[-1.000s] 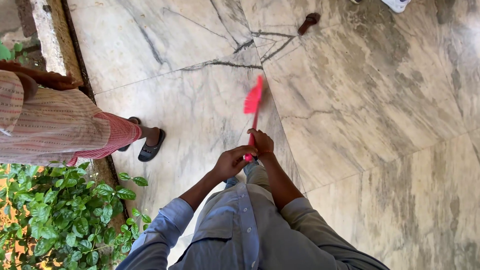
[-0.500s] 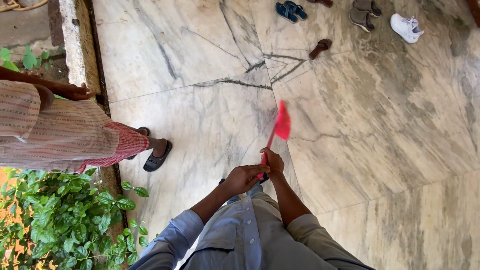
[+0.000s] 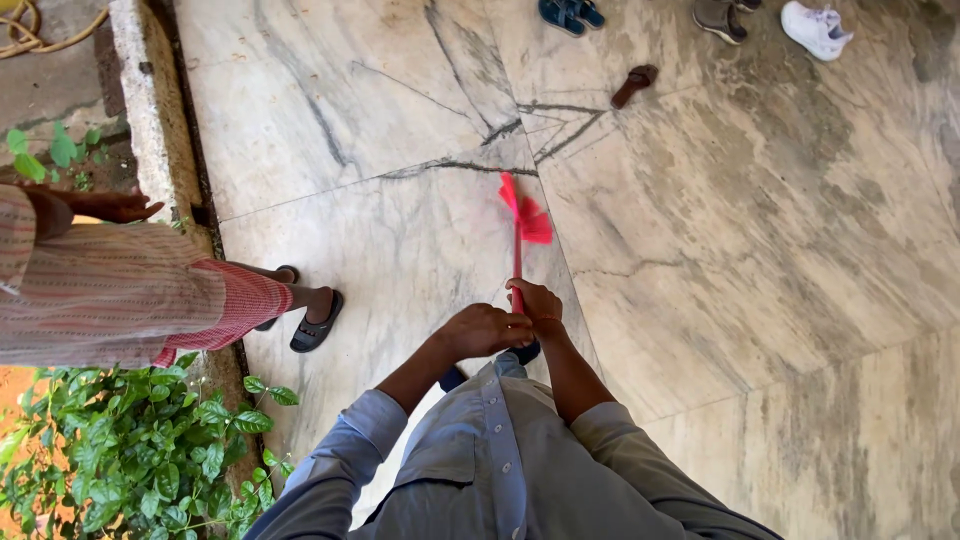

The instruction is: Sweeping the marble floor in an entryway using a pink handheld brush.

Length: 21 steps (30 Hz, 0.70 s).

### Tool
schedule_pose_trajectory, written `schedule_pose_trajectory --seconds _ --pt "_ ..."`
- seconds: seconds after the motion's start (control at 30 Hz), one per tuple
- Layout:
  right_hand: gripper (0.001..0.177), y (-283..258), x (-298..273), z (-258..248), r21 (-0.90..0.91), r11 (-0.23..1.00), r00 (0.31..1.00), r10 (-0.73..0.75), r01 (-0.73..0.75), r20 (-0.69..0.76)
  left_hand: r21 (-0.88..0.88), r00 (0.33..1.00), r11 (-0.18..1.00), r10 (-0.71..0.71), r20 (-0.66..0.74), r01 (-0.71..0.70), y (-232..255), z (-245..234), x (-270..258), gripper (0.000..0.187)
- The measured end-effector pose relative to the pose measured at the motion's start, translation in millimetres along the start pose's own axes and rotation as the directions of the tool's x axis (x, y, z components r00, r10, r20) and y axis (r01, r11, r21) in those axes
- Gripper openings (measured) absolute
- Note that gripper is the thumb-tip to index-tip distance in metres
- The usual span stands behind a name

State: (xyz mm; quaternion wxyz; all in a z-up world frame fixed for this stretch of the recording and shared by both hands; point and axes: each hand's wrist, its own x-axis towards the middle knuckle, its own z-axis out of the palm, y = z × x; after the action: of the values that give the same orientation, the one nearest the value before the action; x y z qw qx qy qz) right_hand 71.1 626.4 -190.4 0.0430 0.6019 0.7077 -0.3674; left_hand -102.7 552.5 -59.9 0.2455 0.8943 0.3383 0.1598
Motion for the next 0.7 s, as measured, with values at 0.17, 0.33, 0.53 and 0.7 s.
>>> schedule_pose_trajectory --seconds 0.17,0.33,0.53,0.7 --pt "0.019 33 3 -14 0.057 0.99 0.983 0.133 -0.126 -0.128 0.012 0.998 1.0 0.027 -0.049 -0.026 -15 -8 23 0.017" --pt "0.02 62 -5 -31 0.046 0.963 0.925 0.269 -0.267 -0.269 -0.029 0.995 0.998 -0.065 -0.076 0.062 -21 -12 51 0.023" --pt "0.019 78 0 -40 0.121 0.926 0.873 0.376 -0.356 -0.31 0.019 0.986 0.998 -0.057 -0.158 0.061 -20 -5 78 0.029" --pt "0.02 82 16 -43 0.164 0.978 0.92 0.181 -0.131 -0.347 -0.193 0.972 0.954 -0.218 0.087 0.231 7 -15 108 0.033"
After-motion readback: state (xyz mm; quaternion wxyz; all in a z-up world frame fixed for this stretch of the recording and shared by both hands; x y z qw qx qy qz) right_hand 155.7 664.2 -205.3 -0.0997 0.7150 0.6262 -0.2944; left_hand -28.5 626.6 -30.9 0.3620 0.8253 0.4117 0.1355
